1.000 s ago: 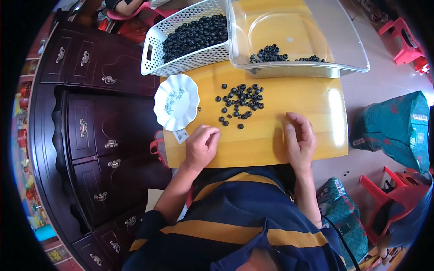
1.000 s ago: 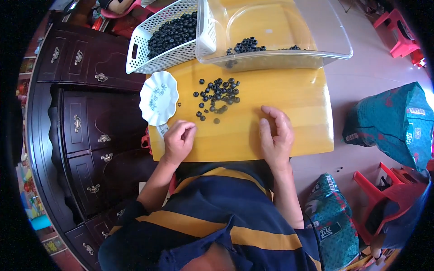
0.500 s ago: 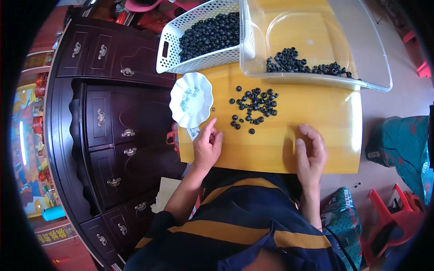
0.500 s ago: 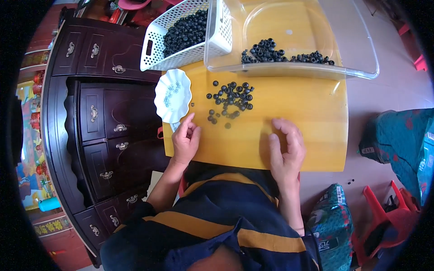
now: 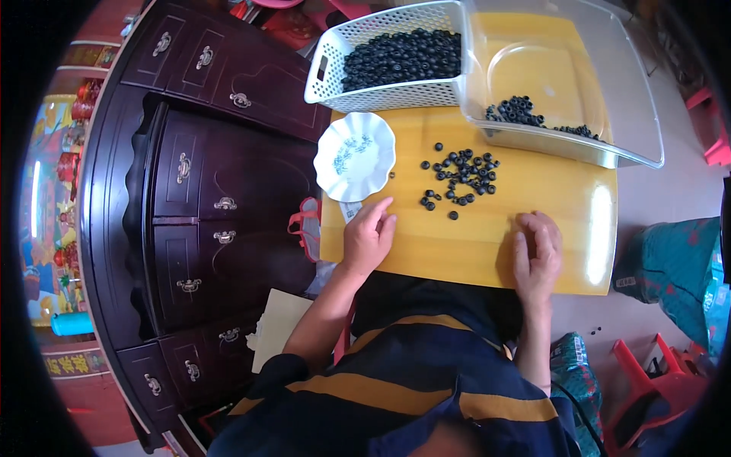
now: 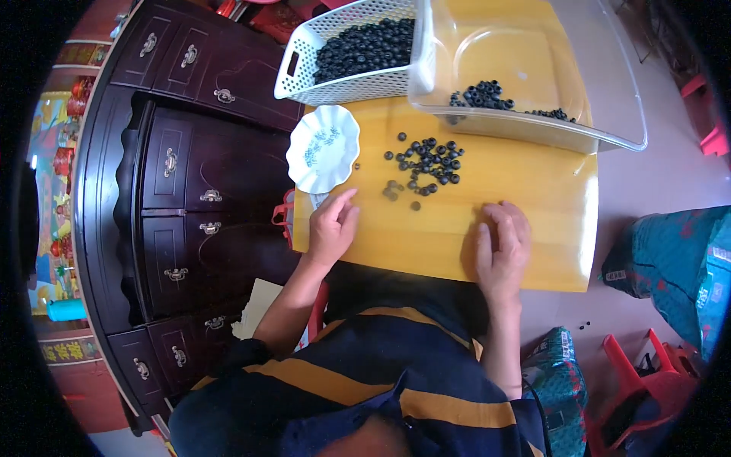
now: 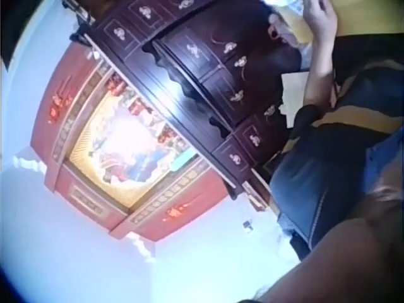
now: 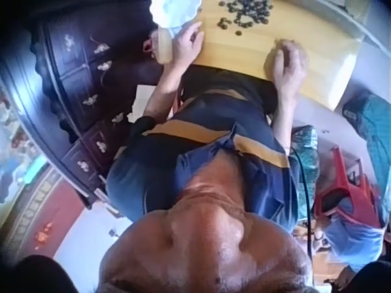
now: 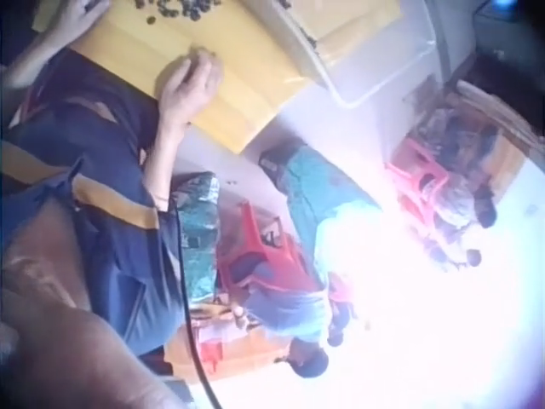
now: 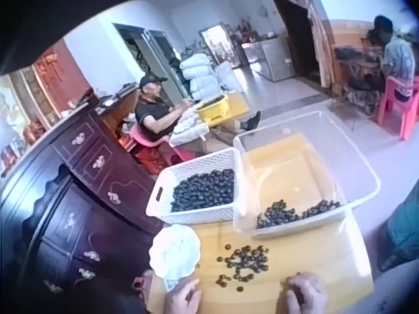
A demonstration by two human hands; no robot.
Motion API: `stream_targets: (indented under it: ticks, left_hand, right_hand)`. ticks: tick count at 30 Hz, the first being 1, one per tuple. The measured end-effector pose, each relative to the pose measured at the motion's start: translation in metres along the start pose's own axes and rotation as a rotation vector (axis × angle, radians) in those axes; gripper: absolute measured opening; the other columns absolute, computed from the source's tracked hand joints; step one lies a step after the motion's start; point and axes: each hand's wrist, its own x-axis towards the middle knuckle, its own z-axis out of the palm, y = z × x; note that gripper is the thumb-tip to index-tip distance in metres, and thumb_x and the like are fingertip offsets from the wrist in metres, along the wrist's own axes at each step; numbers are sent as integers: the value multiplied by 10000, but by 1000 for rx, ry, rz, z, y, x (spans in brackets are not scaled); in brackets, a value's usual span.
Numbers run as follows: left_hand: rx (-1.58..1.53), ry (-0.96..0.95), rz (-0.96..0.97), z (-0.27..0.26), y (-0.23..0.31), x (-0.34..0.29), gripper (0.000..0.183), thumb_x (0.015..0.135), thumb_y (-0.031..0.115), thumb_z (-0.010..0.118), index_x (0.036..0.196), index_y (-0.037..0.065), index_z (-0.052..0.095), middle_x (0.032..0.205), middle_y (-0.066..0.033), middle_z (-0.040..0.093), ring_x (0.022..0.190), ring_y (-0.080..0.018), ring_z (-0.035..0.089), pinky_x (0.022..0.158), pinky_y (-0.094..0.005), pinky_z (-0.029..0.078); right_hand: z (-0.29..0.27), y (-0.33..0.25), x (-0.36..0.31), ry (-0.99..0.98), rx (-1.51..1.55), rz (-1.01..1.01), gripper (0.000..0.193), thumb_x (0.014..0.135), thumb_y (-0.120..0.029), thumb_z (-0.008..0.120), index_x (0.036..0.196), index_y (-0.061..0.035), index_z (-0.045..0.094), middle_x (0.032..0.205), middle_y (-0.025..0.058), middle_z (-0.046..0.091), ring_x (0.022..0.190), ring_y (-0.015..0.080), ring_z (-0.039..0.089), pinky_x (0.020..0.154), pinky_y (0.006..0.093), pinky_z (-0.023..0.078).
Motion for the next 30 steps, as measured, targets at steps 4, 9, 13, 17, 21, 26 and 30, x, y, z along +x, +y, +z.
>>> stream_targets:
  ticks: [4,9,13,17,21,26,30]
  left_hand:
    - [29,31,49,-23,-21,-5,203,875,40,691,1076,14,686,810,-133,655,703,-287,668,611,-366,515]
    - [-150,185,-55,-54,-53,-4,70,868,17,707,920,8,661,788,-113,666,659,-236,664,588,-334,504]
    - [-75,331,21,-66,-87,8,162,872,27,735,1011,-7,658,725,-49,625,580,-122,570,544,-274,446]
    - [-126,264,-116,-68,-97,18,343,902,107,741,1179,-20,583,732,-58,631,632,-128,586,574,-285,466]
    - [-283,326,-290,-57,-119,32,396,965,200,697,1242,-31,533,743,-21,631,616,-72,549,548,-254,436]
    - [-545,249,-463,-53,-146,42,279,944,160,713,1137,-1,591,744,27,613,594,-28,489,507,-210,360]
    - [-687,183,-567,-58,-144,48,171,932,192,733,958,60,628,719,47,585,543,-16,458,469,-179,349]
  right_hand:
    - [4,0,-2,15,-19,-30,207,915,-4,642,1121,4,656,1119,174,684,1104,309,652,985,383,491]
    - [24,-32,-8,108,82,-12,133,954,27,604,1062,28,681,1022,127,712,916,186,677,836,292,522]
    - [66,-68,-9,-97,84,-121,136,909,3,662,1037,-22,699,944,125,710,797,229,685,719,325,547]
    - [116,-85,12,-245,-75,-196,166,869,-20,694,1031,-52,676,857,116,667,748,273,677,639,358,541]
    - [155,-93,36,-238,-276,-238,202,858,-129,722,1042,-78,658,842,88,661,742,290,682,636,403,545]
    - [168,-108,55,-308,-354,-139,282,832,-254,753,1058,-97,689,862,91,691,770,294,700,661,430,557]
    - [176,-107,64,-310,-355,-110,270,828,-270,754,1031,-97,710,872,94,704,791,300,707,682,431,566]
